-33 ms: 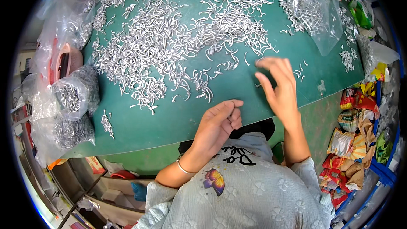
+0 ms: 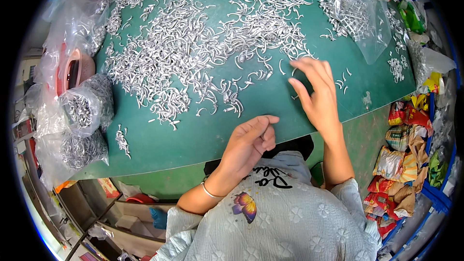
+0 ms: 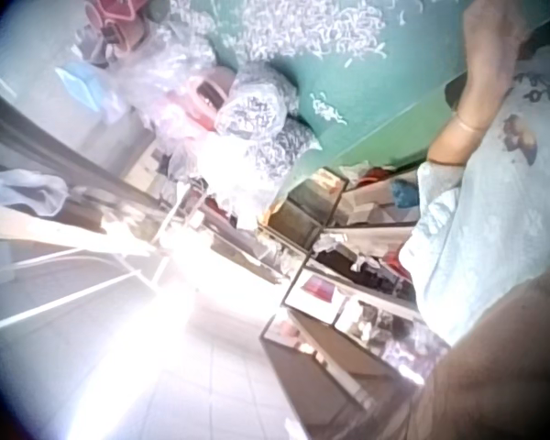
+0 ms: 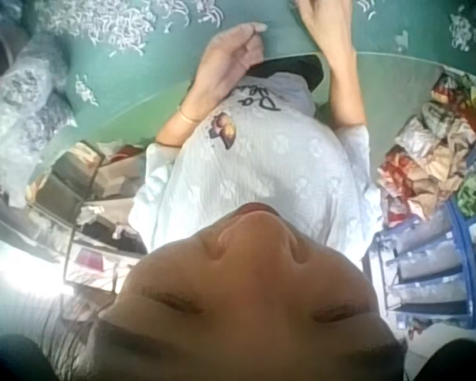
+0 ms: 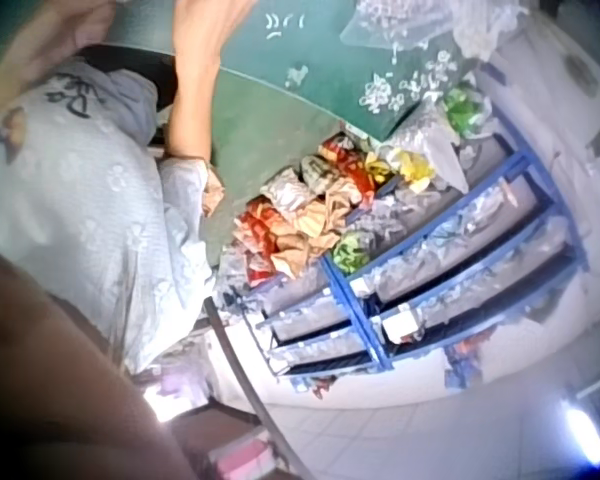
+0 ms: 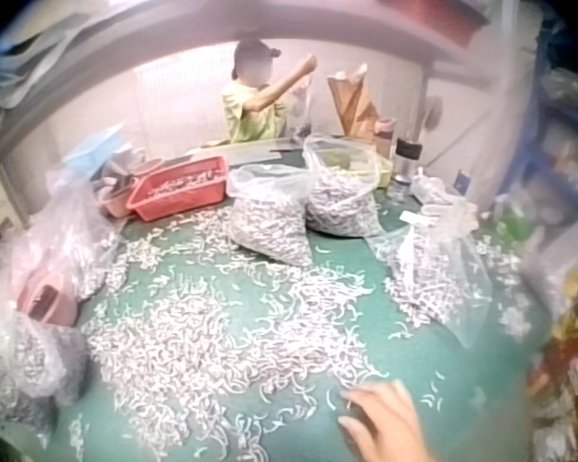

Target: The person sorts small silver-colored metal pieces on a green industrial table by hand, picking through a large pile and moving some items into plastic bags.

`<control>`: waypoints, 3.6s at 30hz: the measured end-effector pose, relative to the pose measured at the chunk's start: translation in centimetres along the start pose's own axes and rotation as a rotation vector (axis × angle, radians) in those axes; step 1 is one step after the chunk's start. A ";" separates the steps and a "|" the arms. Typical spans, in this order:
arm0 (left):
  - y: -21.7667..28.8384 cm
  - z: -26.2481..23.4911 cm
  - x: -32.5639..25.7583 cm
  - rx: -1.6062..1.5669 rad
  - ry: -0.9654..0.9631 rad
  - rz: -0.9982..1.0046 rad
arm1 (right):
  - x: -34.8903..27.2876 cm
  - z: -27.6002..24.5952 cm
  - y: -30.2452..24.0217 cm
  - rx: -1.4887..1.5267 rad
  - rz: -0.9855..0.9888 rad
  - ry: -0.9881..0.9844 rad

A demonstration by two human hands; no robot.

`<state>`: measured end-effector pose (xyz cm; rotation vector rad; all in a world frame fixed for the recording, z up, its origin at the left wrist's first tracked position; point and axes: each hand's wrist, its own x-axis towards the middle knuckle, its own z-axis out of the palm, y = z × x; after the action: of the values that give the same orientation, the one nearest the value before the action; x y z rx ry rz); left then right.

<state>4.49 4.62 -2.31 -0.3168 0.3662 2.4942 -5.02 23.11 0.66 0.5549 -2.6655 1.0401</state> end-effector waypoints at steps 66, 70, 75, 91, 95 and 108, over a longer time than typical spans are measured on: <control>0.8 2.8 0.7 -0.056 0.358 0.189 | 1.2 0.8 -2.6 0.327 -0.066 -0.457; 0.8 0.1 0.7 -0.085 0.128 0.157 | 2.1 2.1 -1.3 0.020 0.102 -0.095; 0.9 1.1 0.2 -0.005 0.127 0.011 | 1.8 2.9 -0.3 -0.179 -0.001 -0.092; 1.2 0.8 -1.0 0.055 0.153 -0.037 | -0.5 -0.3 -2.3 -0.167 -0.019 -0.319; 1.3 0.5 -1.6 0.027 0.150 -0.037 | -1.2 -2.4 -2.6 -0.137 0.011 -0.278; 1.3 1.3 -1.7 0.068 0.219 0.008 | -3.1 -3.9 2.1 -0.296 0.185 0.107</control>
<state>4.84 3.13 -0.36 -0.5641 0.5410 2.4545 -2.86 28.07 1.19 0.1914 -2.7426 0.6740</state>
